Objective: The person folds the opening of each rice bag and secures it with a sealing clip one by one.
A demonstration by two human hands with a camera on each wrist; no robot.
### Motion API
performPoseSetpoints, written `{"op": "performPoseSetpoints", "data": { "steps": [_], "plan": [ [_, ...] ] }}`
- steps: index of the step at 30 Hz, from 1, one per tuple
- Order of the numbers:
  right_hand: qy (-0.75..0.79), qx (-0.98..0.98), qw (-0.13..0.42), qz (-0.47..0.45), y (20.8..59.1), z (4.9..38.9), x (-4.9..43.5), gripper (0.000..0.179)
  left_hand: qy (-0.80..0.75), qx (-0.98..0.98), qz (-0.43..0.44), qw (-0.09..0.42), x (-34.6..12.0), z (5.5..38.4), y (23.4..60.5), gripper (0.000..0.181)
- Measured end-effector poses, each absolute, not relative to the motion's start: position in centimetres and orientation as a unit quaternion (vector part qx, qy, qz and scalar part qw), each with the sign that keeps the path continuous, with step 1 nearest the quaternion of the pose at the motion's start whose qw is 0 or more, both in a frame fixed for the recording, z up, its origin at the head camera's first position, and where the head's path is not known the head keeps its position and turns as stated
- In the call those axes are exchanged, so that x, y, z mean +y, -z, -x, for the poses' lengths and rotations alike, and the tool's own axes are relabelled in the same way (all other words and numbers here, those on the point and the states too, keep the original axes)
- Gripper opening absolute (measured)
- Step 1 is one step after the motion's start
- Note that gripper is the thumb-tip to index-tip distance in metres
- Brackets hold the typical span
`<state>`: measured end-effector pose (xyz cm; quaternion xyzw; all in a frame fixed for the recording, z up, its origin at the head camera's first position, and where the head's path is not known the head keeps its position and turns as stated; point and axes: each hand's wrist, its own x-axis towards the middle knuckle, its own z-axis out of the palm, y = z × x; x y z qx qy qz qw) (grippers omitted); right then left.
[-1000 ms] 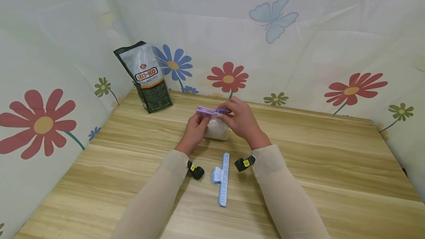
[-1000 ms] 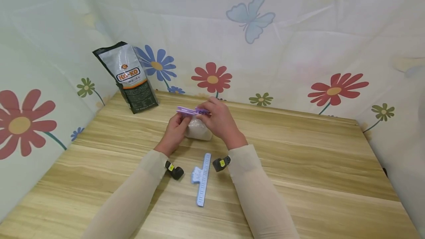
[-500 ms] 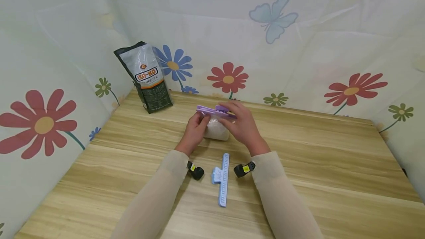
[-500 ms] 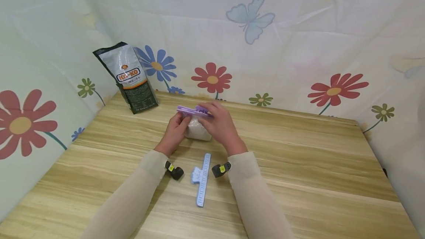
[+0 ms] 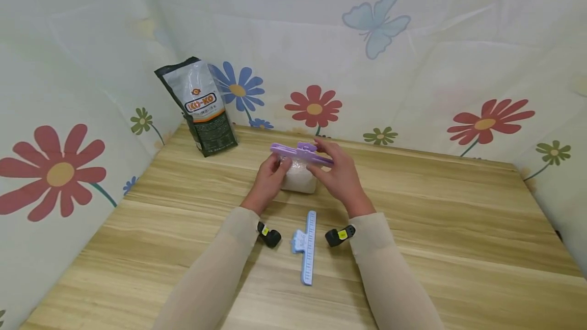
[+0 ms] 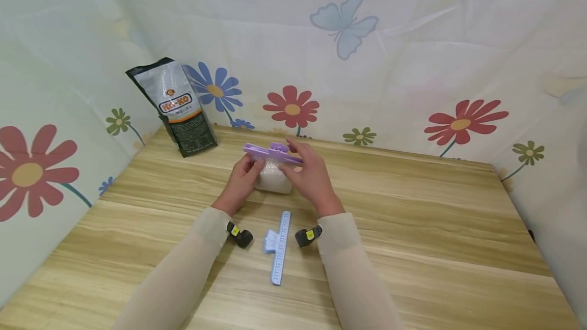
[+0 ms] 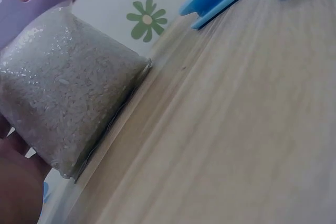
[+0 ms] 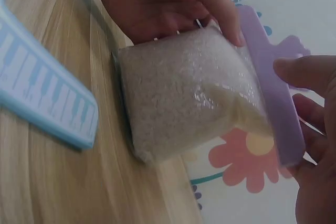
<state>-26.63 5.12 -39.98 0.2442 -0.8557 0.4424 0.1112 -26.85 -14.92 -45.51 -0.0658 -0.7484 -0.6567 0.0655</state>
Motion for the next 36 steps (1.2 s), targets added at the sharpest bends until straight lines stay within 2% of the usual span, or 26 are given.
{"op": "performPoseSetpoints", "data": {
  "steps": [10,18,26,36],
  "plan": [
    [-0.576,-0.805,-0.052,-0.134,41.9,28.1,7.1,0.090,0.645,-0.760,0.070,0.028,-16.0,26.9,45.7,0.055],
    [-0.611,-0.773,-0.132,-0.109,43.6,28.6,7.8,0.090,0.649,-0.756,0.088,-0.018,-17.1,26.8,45.8,0.065],
    [-0.606,-0.764,-0.172,-0.139,44.5,28.5,7.2,0.073,0.667,-0.733,0.104,-0.076,-18.0,27.1,45.8,0.069],
    [-0.570,-0.790,-0.156,-0.164,45.0,28.2,6.3,0.061,0.652,-0.742,0.109,-0.111,-18.3,27.1,45.5,0.071]
  ]
}}
